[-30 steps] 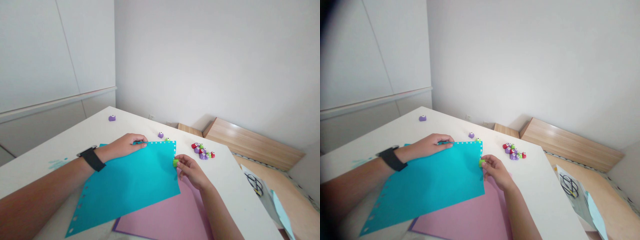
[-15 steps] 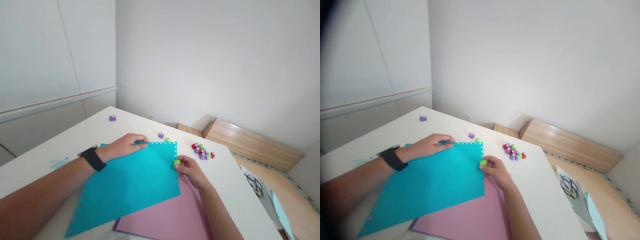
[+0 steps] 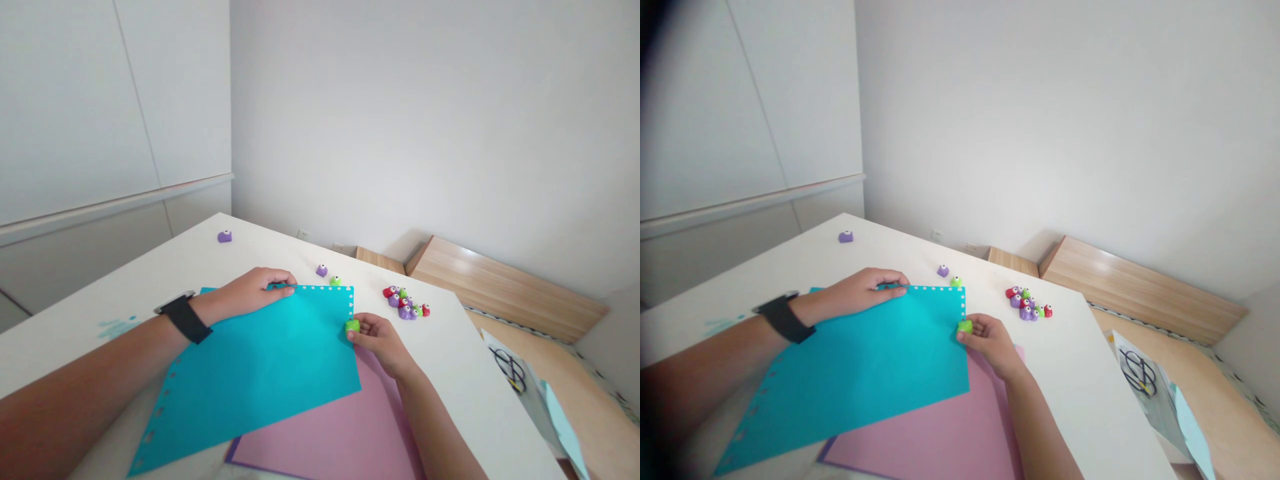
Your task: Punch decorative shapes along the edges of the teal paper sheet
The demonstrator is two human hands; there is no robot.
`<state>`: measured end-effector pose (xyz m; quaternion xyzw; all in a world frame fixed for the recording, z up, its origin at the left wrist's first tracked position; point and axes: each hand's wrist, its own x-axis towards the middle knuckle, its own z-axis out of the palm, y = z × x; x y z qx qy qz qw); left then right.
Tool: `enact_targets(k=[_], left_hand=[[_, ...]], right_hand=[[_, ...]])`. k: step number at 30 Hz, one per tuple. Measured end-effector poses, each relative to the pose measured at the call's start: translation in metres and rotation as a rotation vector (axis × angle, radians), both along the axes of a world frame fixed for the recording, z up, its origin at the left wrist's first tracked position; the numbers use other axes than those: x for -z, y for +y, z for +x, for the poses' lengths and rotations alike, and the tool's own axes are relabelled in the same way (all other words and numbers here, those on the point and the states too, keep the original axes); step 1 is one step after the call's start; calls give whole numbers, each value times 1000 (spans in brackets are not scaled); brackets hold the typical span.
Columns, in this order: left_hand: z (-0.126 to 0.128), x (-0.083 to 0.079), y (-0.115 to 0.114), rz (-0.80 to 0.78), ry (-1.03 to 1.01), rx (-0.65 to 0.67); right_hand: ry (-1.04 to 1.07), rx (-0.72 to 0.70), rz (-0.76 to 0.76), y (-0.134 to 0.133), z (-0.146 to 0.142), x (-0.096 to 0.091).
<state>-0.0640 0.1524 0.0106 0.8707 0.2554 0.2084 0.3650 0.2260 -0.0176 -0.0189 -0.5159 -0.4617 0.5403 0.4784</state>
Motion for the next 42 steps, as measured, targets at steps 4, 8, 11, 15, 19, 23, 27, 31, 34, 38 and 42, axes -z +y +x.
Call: enact_targets(k=[4, 8, 11, 15, 19, 23, 27, 31, 34, 38, 42], left_hand=[[0, 1, 1, 2, -8, -4], [0, 1, 2, 3, -12, -3], [0, 1, 2, 1, -21, -4], [0, -1, 1, 7, -33, -16], [0, -2, 0, 22, -29, -10], [0, -2, 0, 24, -35, -2], [-1, -1, 1, 16, -45, 5], [-2, 1, 3, 12, -41, -10], [-2, 2, 4, 11, -32, -10], [-1, 4, 2, 24, -2, -4], [-1, 5, 2, 35, 17, 1]], right_hand=[[-32, 3, 15, 1, -1, 3], [-65, 9, 54, 1, -1, 6], [-108, 3, 86, 1, -3, 7], [-169, -7, 114, 0, -8, 8], [-252, -7, 144, -1, -13, 7], [-297, 11, 167, -2, -14, 5], [-288, 37, 181, -1, -13, 6], [-186, 46, 138, 0, -11, 6], [-93, 30, 95, -1, -7, 3], [78, 60, -2, -1, 0, 1], [248, 158, -47, 3, 14, 2]])
